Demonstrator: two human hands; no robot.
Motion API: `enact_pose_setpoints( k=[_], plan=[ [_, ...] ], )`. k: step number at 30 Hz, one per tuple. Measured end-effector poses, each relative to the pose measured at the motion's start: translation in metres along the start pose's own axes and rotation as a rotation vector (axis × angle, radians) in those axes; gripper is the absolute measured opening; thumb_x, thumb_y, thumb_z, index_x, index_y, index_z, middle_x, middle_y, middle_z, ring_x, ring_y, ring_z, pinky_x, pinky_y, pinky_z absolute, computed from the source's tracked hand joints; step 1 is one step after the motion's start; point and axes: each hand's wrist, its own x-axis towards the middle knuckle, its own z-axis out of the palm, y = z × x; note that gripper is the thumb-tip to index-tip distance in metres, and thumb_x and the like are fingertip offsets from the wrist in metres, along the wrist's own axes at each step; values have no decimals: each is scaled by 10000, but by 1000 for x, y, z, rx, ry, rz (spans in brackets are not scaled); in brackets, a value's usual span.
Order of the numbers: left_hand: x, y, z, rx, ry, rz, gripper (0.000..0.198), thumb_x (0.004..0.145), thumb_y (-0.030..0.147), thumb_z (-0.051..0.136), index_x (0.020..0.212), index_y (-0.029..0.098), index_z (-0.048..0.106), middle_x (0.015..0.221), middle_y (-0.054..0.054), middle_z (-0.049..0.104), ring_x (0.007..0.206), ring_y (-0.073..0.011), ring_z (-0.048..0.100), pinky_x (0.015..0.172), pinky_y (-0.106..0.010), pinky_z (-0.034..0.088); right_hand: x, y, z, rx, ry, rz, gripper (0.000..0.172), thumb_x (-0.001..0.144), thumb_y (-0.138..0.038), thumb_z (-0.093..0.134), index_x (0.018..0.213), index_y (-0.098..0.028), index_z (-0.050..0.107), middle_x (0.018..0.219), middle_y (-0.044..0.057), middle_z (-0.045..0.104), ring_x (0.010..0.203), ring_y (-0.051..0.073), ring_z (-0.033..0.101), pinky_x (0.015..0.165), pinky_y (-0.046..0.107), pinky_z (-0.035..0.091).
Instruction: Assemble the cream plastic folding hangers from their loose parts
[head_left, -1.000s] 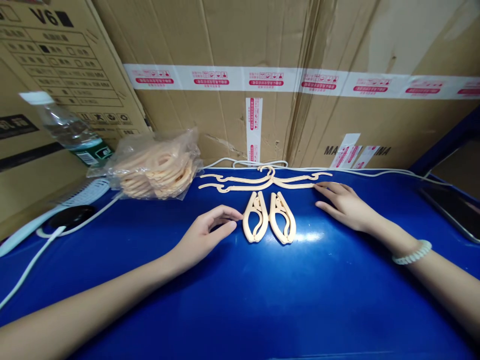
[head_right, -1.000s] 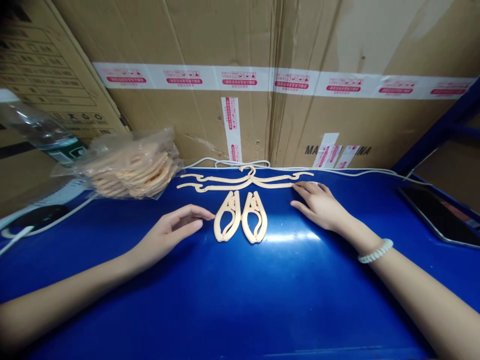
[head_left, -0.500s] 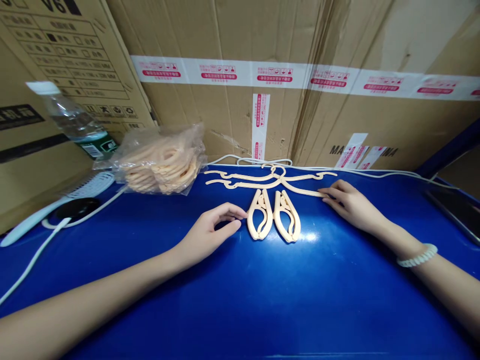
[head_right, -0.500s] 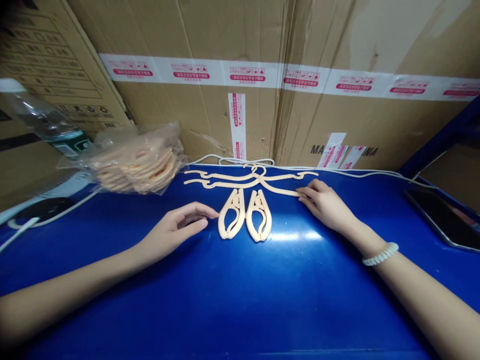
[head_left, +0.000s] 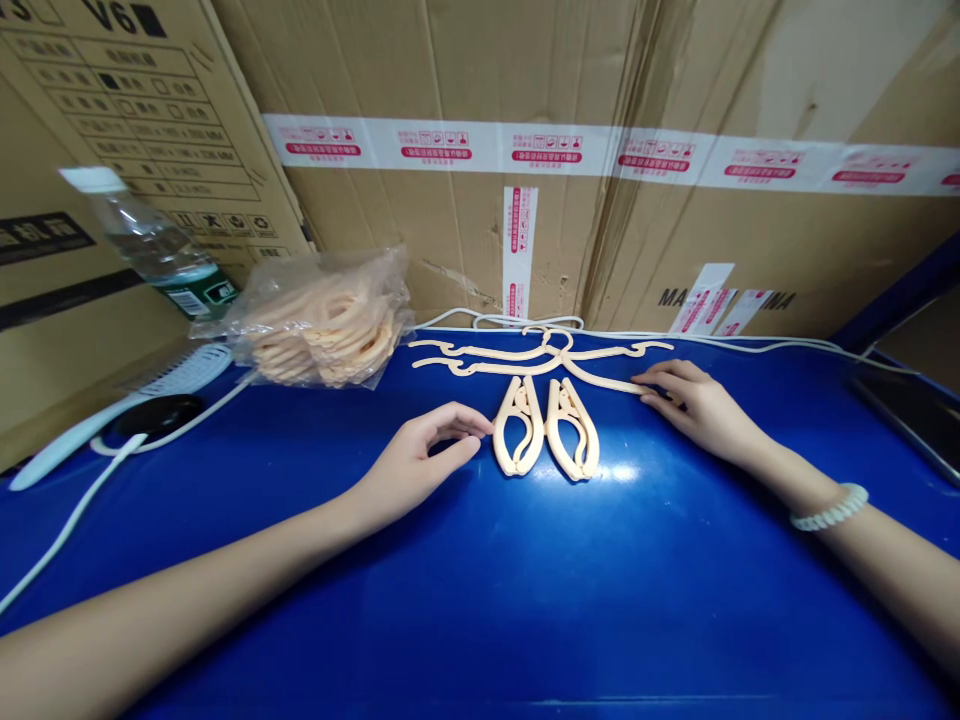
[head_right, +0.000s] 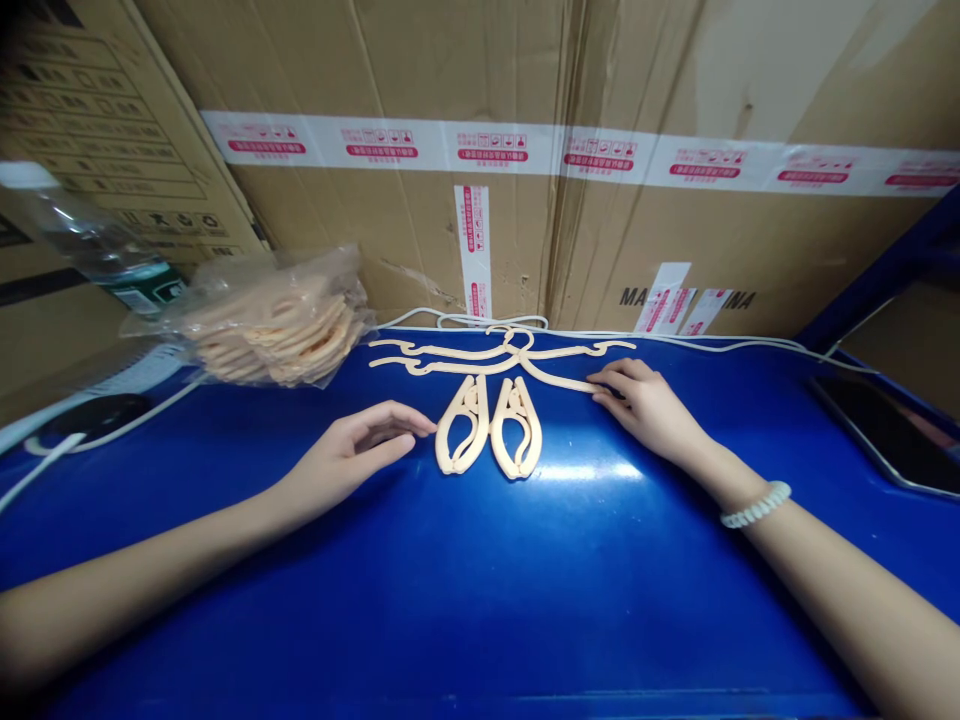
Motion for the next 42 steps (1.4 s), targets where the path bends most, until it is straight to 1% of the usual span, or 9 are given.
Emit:
enact_pose_setpoints(
  k=[4, 11, 17, 22, 26, 31, 34, 38, 42],
  plan=[
    [0, -1, 1, 10, 7, -1, 192, 889, 319, 592, 1000, 185, 673, 1050, -56, 723, 1005, -211, 669, 974, -404, 509, 2, -3, 5, 4, 52, -15, 310, 977, -353, 505, 1144, -165, 686, 1121, 160, 685, 1067, 312, 637, 931, 501, 544],
    [-1, 0, 10, 61, 57, 40, 180, 885, 307, 596, 994, 196, 686, 1032, -49, 721, 985, -209, 668, 960, -394, 512, 6, -11, 11, 7, 59, -8, 210, 960, -286, 512, 980, -173, 688, 991, 135, 718, 961, 294, 652, 870, 464, 551],
    [-6, 4, 13, 11, 124, 56, 185, 881, 300, 598, 1015, 197, 672, 1071, -55, 706, 1043, -219, 660, 924, -373, 537, 5, -17, 4, 40, 68, 86, 143, 917, -294, 555, 917, -195, 659, 873, 84, 726, 769, 236, 675, 706, 363, 539],
    [-6, 4, 11, -32, 156, 42, 202, 856, 315, 610, 1007, 189, 656, 1075, -66, 702, 1069, -227, 657, 947, -387, 540, 0, -24, -5, 48, 157, 151, 149, 901, -341, 586, 921, -212, 658, 816, 45, 734, 649, 191, 663, 616, 310, 509],
    [-1, -1, 7, -75, 207, -26, 283, 828, 326, 642, 1076, 189, 650, 1220, -89, 679, 1226, -265, 596, 1067, -449, 471, -4, -31, -15, 144, 246, 169, 181, 887, -390, 621, 903, -213, 649, 818, 52, 734, 692, 204, 689, 641, 320, 538],
    [5, -6, 4, -334, 282, -146, 546, 811, 299, 691, 1316, 171, 529, 1434, -160, 546, 1327, -287, 534, 1147, -479, 396, -7, -42, -28, 230, 295, 218, 240, 884, -429, 645, 999, -219, 668, 885, 64, 746, 743, 229, 708, 662, 350, 566],
    [5, -6, 7, -408, 328, -148, 642, 833, 270, 685, 1414, 204, 419, 1493, -166, 474, 1309, -283, 555, 1141, -483, 405, -8, -50, -34, 209, 286, 192, 239, 896, -430, 633, 1013, -227, 682, 873, 57, 743, 706, 216, 691, 615, 338, 552],
    [5, -6, 10, -453, 345, -101, 583, 862, 245, 660, 1384, 230, 401, 1482, -135, 463, 1282, -264, 581, 1153, -476, 396, -9, -61, -38, 145, 241, 100, 202, 915, -398, 610, 999, -229, 681, 812, 44, 713, 641, 186, 641, 541, 305, 504],
    [4, -7, 11, -444, 330, -84, 626, 886, 234, 632, 1432, 274, 328, 1464, -115, 471, 1170, -233, 650, 1127, -491, 422, -10, -64, -39, 122, 226, 39, 166, 924, -355, 603, 1001, -226, 673, 813, 41, 696, 664, 178, 636, 536, 288, 491]
  ],
)
